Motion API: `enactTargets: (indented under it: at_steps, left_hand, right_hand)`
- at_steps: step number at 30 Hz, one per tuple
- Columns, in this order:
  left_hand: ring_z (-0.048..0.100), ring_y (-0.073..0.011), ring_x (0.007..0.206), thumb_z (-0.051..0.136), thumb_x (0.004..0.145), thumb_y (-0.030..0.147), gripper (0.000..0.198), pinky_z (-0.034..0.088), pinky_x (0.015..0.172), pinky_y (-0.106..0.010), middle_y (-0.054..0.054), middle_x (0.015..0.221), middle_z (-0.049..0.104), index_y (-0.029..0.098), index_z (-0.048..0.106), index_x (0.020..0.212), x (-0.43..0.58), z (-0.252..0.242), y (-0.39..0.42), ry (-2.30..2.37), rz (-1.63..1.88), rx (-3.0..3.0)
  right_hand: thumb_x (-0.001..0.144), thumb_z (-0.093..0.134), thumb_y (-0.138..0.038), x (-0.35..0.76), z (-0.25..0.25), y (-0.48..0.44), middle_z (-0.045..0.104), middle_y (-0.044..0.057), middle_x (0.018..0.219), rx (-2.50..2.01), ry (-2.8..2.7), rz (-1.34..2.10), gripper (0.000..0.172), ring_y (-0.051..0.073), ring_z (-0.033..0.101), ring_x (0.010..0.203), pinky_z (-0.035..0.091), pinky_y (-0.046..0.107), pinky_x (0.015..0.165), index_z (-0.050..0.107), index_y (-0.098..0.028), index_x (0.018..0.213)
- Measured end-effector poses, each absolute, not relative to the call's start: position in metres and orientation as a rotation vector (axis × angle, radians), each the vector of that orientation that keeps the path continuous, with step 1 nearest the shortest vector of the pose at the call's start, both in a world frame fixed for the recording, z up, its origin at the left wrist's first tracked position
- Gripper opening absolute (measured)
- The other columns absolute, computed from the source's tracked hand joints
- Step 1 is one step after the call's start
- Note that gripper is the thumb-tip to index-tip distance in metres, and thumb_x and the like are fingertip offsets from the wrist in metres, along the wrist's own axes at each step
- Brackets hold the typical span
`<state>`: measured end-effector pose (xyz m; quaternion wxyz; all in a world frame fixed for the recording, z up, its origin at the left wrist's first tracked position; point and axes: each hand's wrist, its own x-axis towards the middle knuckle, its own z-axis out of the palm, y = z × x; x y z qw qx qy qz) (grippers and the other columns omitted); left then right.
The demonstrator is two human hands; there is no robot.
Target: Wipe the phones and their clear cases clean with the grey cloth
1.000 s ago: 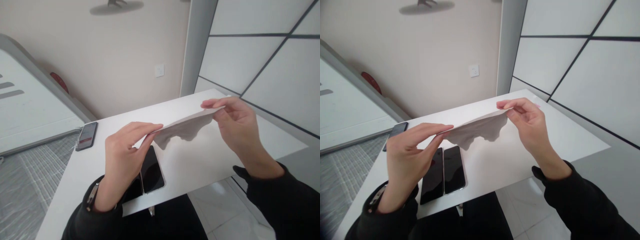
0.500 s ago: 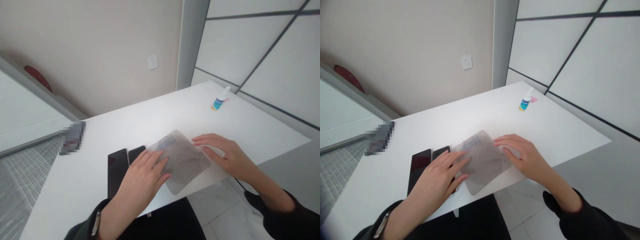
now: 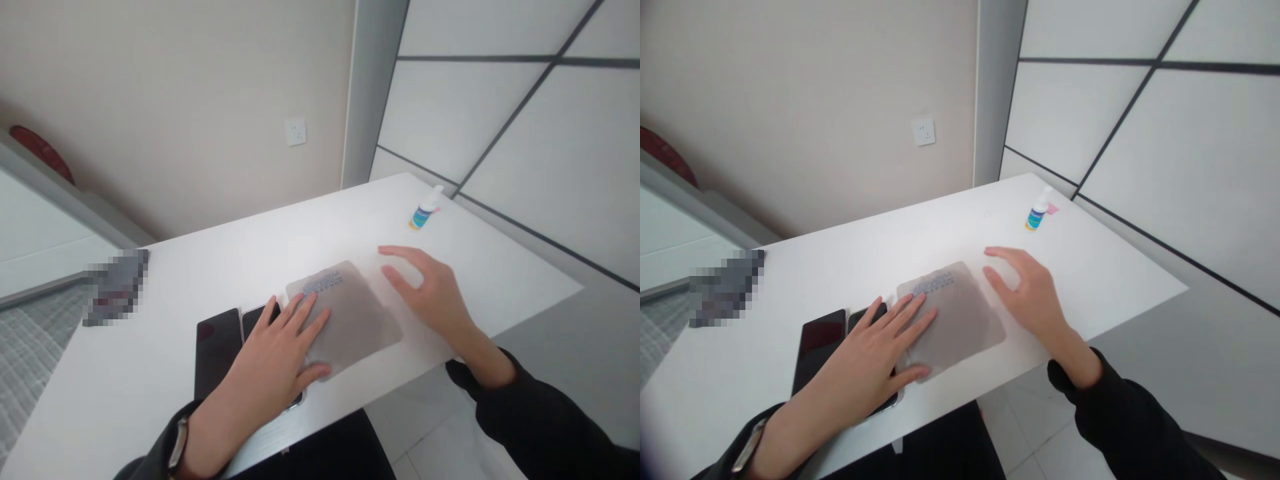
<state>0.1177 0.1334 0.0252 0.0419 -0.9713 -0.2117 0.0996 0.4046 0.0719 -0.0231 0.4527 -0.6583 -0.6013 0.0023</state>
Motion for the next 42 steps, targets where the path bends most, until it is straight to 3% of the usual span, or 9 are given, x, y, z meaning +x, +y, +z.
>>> enactTargets:
  at_steps: [3, 6, 12, 15, 19, 24, 32, 37, 42]
  left_hand:
    - [0.051, -0.0412, 0.151, 0.056, 0.103, 0.066, 0.078, 0.054, 0.111, -0.070, -0.018, 0.169, 0.041, 0.017, 0.045, 0.163, 0.107, 0.020, 0.134, -0.554, 0.082, -2.903]
    - [0.058, -0.0375, 0.147, 0.034, 0.111, 0.061, 0.068, 0.061, 0.105, -0.065, -0.015, 0.166, 0.047, 0.017, 0.048, 0.161, 0.088, 0.017, 0.131, -0.561, -0.157, -2.786]
    - [0.059, -0.0415, 0.144, 0.034, 0.112, 0.055, 0.070, 0.065, 0.096, -0.066, -0.018, 0.165, 0.050, 0.016, 0.030, 0.170, 0.028, 0.009, 0.112, -0.783, -0.348, -2.666]
    - [0.062, -0.0457, 0.138, 0.037, 0.111, 0.053, 0.073, 0.066, 0.088, -0.066, -0.020, 0.163, 0.051, 0.017, 0.021, 0.172, 0.007, 0.003, 0.100, -0.676, -0.317, -2.705]
    - [0.066, -0.0436, 0.136, 0.042, 0.110, 0.059, 0.073, 0.067, 0.088, -0.065, -0.016, 0.163, 0.052, 0.022, 0.026, 0.171, 0.002, -0.009, 0.091, -0.557, -0.205, -2.722]
    - [0.065, -0.0420, 0.138, 0.045, 0.111, 0.042, 0.064, 0.067, 0.092, -0.066, -0.013, 0.166, 0.047, 0.026, 0.024, 0.171, 0.007, -0.017, 0.088, -0.678, -0.237, -2.757]
    - [0.057, -0.0440, 0.146, 0.051, 0.110, 0.039, 0.058, 0.061, 0.097, -0.074, -0.007, 0.169, 0.042, 0.033, 0.037, 0.166, 0.009, -0.013, 0.086, -0.769, -0.230, -2.858]
    - [0.053, -0.0449, 0.148, 0.050, 0.110, 0.037, 0.052, 0.057, 0.100, -0.075, -0.010, 0.169, 0.042, 0.030, 0.046, 0.162, 0.011, -0.013, 0.088, -0.786, -0.226, -2.877]
    - [0.037, -0.0493, 0.154, 0.045, 0.112, 0.039, 0.065, 0.052, 0.100, -0.078, -0.018, 0.170, 0.040, 0.023, 0.025, 0.171, 0.008, -0.010, 0.083, -0.869, -0.380, -2.858]
  right_hand:
    - [0.104, 0.060, -0.048, 0.446, -0.012, 0.084, 0.066, 0.011, 0.141, -1.631, -1.170, -0.165, 0.035, 0.030, 0.062, 0.134, 0.056, 0.054, 0.111, 0.063, -0.027, 0.133]
    - [0.092, 0.076, -0.047, 0.490, -0.009, 0.112, 0.057, 0.015, 0.150, -1.646, -1.014, -0.164, 0.057, 0.035, 0.060, 0.133, 0.049, 0.061, 0.115, 0.056, -0.026, 0.141]
    - [0.099, 0.075, -0.047, 0.498, -0.005, 0.140, 0.068, 0.006, 0.108, -1.511, -1.036, 0.372, 0.034, 0.023, 0.068, 0.102, 0.058, 0.045, 0.096, 0.066, -0.016, 0.110]
    - [0.100, 0.064, -0.059, 0.445, 0.001, 0.118, 0.062, 0.001, 0.092, -1.276, -1.091, 0.734, 0.040, 0.020, 0.068, 0.083, 0.061, 0.039, 0.081, 0.060, -0.020, 0.108]
    - [0.101, 0.051, -0.055, 0.366, 0.008, 0.080, 0.048, -0.004, 0.079, -1.058, -1.125, 1.081, 0.033, 0.014, 0.048, 0.052, 0.050, 0.029, 0.050, 0.054, -0.027, 0.119]
    - [0.105, 0.041, -0.049, 0.324, 0.011, 0.060, 0.040, -0.003, 0.083, -1.005, -1.149, 1.164, 0.031, 0.011, 0.024, 0.047, 0.028, 0.023, 0.036, 0.048, -0.031, 0.130]
    - [0.108, 0.051, -0.054, 0.355, 0.002, 0.056, 0.063, 0.000, 0.100, -1.250, -1.459, 0.856, 0.048, 0.010, 0.044, 0.044, 0.043, 0.026, 0.041, 0.039, -0.035, 0.150]
    - [0.108, 0.058, -0.040, 0.383, 0.002, 0.062, 0.075, 0.004, 0.106, -1.524, -1.844, 0.497, 0.043, 0.023, 0.072, 0.082, 0.058, 0.035, 0.075, 0.057, -0.034, 0.151]
    - [0.109, 0.047, -0.034, 0.388, -0.004, 0.071, 0.077, 0.007, 0.108, -1.645, -2.218, 0.277, 0.036, 0.018, 0.060, 0.055, 0.046, 0.031, 0.056, 0.070, -0.028, 0.137]
